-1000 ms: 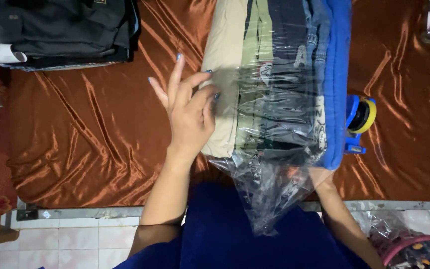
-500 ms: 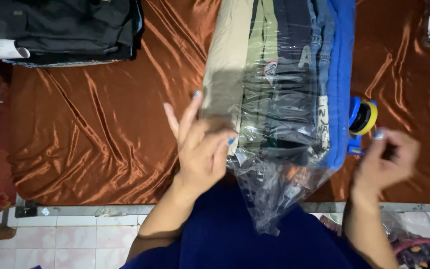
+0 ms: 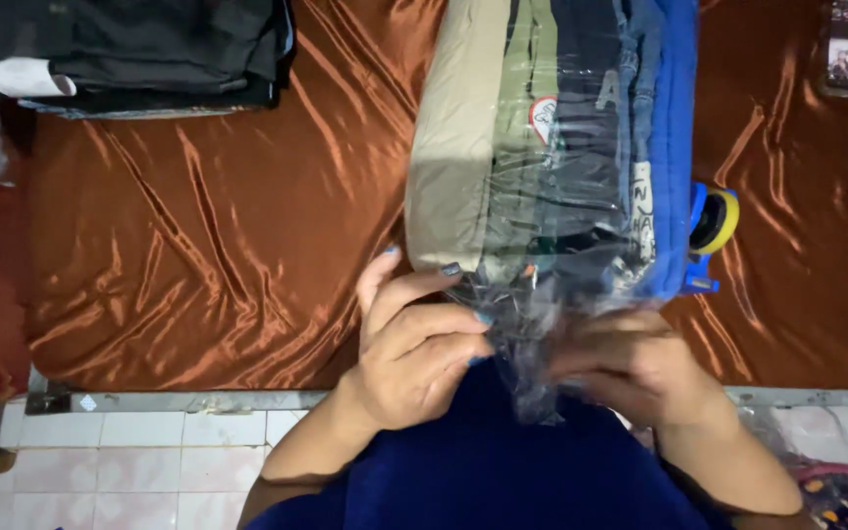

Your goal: The recorder is wrapping a stack of folded clothes in plastic film and securing it with tape and a paper label.

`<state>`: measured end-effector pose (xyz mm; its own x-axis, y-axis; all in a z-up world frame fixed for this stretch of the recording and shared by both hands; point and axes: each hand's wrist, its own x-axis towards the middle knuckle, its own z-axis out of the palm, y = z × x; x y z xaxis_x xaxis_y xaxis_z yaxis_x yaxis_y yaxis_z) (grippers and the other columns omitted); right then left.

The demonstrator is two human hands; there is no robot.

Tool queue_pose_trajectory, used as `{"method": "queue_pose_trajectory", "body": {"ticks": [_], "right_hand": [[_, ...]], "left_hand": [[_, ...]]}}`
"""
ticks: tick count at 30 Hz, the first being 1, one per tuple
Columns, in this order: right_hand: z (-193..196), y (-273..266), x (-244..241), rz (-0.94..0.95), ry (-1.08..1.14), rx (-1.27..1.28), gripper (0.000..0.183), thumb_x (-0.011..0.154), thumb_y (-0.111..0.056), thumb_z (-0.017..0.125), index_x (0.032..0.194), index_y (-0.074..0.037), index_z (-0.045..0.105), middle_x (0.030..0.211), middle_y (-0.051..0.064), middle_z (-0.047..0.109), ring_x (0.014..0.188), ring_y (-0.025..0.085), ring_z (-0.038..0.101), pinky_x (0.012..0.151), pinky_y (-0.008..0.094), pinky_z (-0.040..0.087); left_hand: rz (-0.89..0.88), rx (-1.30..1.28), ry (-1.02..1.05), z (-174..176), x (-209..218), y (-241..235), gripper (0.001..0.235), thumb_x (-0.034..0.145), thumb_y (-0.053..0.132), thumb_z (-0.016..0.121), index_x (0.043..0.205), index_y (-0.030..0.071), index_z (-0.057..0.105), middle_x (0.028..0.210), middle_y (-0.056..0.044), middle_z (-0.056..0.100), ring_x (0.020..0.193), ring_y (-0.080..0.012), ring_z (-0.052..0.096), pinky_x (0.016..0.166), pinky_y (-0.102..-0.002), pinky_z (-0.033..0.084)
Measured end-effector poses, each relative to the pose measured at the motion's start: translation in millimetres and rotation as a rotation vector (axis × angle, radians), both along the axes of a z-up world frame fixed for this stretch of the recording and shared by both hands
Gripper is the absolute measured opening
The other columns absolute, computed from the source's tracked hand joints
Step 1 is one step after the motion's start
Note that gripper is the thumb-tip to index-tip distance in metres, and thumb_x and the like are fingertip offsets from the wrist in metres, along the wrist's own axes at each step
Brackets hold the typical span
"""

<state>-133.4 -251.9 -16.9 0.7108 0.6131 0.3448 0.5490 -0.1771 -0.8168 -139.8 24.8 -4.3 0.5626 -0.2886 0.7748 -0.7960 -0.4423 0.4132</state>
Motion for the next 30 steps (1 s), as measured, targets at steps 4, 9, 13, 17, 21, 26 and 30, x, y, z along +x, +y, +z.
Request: {"method": "queue_pose_trajectory", "body": {"ticks": [4,9,13,17,21,26,30], "right_hand": [[-10.6,-7.6,-26.1,0.029,-0.017,0.073,0.015,0.084,-0.007,0.073,0.098,-0.009,0.077,0.087,0.008,0.076,0.081,0.024,0.075,0.076,0.039,0.058],[-35.2,-11.0,-53.2,0.222,0.163,0.002,0.012,0.092,-0.004,0.072,0.101,-0.007,0.080,0.082,0.010,0.075,0.076,0.026,0.074,0.065,0.036,0.055],[-196.3,-59.6,-60.5,0.205,0.596,-0.018,0.016,0.090,-0.005,0.065,0.098,-0.002,0.078,0.078,0.014,0.073,0.065,0.029,0.069,0.056,0.037,0.052],[-372.9,-79.8,-107.6,-0.304,0.336,-0.478,0.028,0.083,-0.009,0.067,0.110,-0.009,0.072,0.096,0.026,0.071,0.077,0.039,0.069,0.063,0.047,0.056],[-262.8,-72.8,-78.4,-0.527,0.173,-0.891,0.049,0.079,-0.019,0.072,0.128,-0.023,0.072,0.114,0.019,0.070,0.093,0.040,0.069,0.078,0.050,0.056],[-220.5,-167.1,2.8,-1.373,-0.084,-0.218,0.011,0.103,-0.010,0.072,0.111,-0.003,0.074,0.097,0.014,0.075,0.082,0.023,0.074,0.076,0.036,0.057],[-299.1,-237.3,67.1,-1.396,-0.082,-0.292,0.029,0.092,-0.007,0.077,0.119,0.000,0.071,0.098,0.014,0.075,0.082,0.020,0.072,0.074,0.035,0.056]], "left_hand": [[-0.068,0.017,0.032,-11.7,12.4,-7.5,0.005,0.089,0.015,0.074,0.092,0.014,0.077,0.114,-0.002,0.070,0.123,-0.0332,0.061,0.121,-0.058,0.030],[-0.046,-0.004,0.094,-7.1,40.3,-15.9,0.015,0.085,0.014,0.071,0.099,0.012,0.076,0.118,-0.007,0.068,0.130,-0.0343,0.058,0.122,-0.053,0.033],[-0.025,0.093,0.153,4.9,51.0,-28.1,0.034,0.081,0.014,0.072,0.114,0.009,0.076,0.137,-0.013,0.062,0.144,-0.0347,0.050,0.127,-0.054,0.031],[-0.070,0.276,0.134,-8.2,56.2,-50.6,0.050,0.086,0.024,0.078,0.133,0.009,0.070,0.155,-0.015,0.050,0.152,-0.0347,0.038,0.128,-0.059,0.022],[-0.048,0.464,0.129,-14.7,58.9,-66.8,0.063,0.087,0.034,0.079,0.141,0.009,0.062,0.159,-0.019,0.043,0.151,-0.0372,0.034,0.123,-0.061,0.020],[0.001,0.661,0.145,-22.8,60.4,-69.4,0.072,0.087,0.040,0.076,0.148,0.009,0.055,0.157,-0.017,0.044,0.147,-0.0365,0.038,0.121,-0.060,0.024],[-0.017,0.622,0.151,-18.4,58.6,-68.3,0.072,0.085,0.039,0.076,0.147,0.009,0.055,0.157,-0.016,0.047,0.145,-0.0359,0.041,0.121,-0.059,0.025]]}}
